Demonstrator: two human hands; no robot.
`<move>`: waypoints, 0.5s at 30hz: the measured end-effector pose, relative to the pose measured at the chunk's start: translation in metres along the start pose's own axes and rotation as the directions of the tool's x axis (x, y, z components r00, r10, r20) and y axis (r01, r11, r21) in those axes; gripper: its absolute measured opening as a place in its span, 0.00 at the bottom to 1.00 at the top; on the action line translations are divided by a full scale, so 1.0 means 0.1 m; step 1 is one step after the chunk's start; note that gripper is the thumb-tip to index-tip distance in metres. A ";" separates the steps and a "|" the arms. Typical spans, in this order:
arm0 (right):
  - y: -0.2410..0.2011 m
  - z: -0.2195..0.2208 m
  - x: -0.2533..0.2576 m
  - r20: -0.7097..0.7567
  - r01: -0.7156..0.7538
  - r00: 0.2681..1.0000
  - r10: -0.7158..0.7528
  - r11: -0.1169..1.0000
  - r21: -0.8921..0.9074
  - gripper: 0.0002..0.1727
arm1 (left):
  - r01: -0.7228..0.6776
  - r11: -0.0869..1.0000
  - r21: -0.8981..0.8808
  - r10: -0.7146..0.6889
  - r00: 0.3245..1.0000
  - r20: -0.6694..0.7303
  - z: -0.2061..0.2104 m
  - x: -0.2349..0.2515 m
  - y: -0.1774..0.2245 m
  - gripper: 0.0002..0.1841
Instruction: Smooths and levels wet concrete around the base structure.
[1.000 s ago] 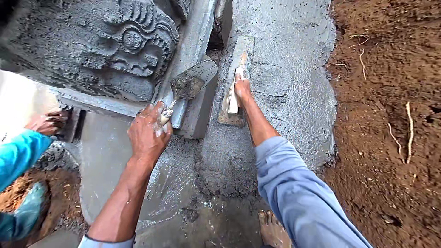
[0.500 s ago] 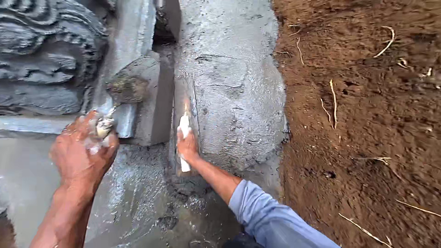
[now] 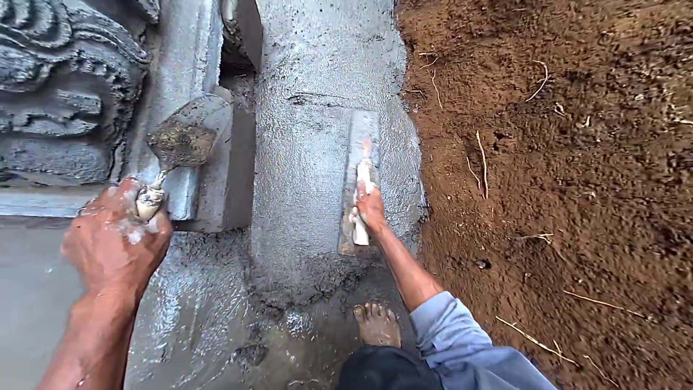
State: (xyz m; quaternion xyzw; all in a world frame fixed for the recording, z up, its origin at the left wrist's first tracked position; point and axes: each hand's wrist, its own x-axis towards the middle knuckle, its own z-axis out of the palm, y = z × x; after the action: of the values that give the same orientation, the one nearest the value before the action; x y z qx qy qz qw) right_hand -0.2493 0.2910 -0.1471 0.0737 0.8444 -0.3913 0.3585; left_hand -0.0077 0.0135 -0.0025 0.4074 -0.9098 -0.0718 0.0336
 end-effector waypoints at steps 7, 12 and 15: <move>-0.19 0.10 -0.42 0.019 0.041 0.999 -0.045 0.986 0.163 0.27 | -0.011 1.000 0.014 0.012 0.999 -0.049 0.02 0.00 0.00 0.24; -1.32 0.95 0.31 0.195 0.208 0.956 -0.217 0.976 0.066 0.32 | -0.034 0.999 0.025 0.035 0.998 -0.043 -0.01 0.01 0.03 0.26; -1.49 0.98 0.61 0.151 0.177 0.973 -0.173 0.984 -0.017 0.35 | -0.030 0.999 0.026 0.031 0.998 -0.046 -0.03 0.01 0.05 0.26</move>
State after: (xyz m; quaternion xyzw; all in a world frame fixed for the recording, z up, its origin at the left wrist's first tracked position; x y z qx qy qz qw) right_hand -0.3006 0.1102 -0.1398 -0.0359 0.8242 -0.4128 0.3859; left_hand -0.0117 0.0156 0.0009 0.3956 -0.9156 -0.0504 0.0507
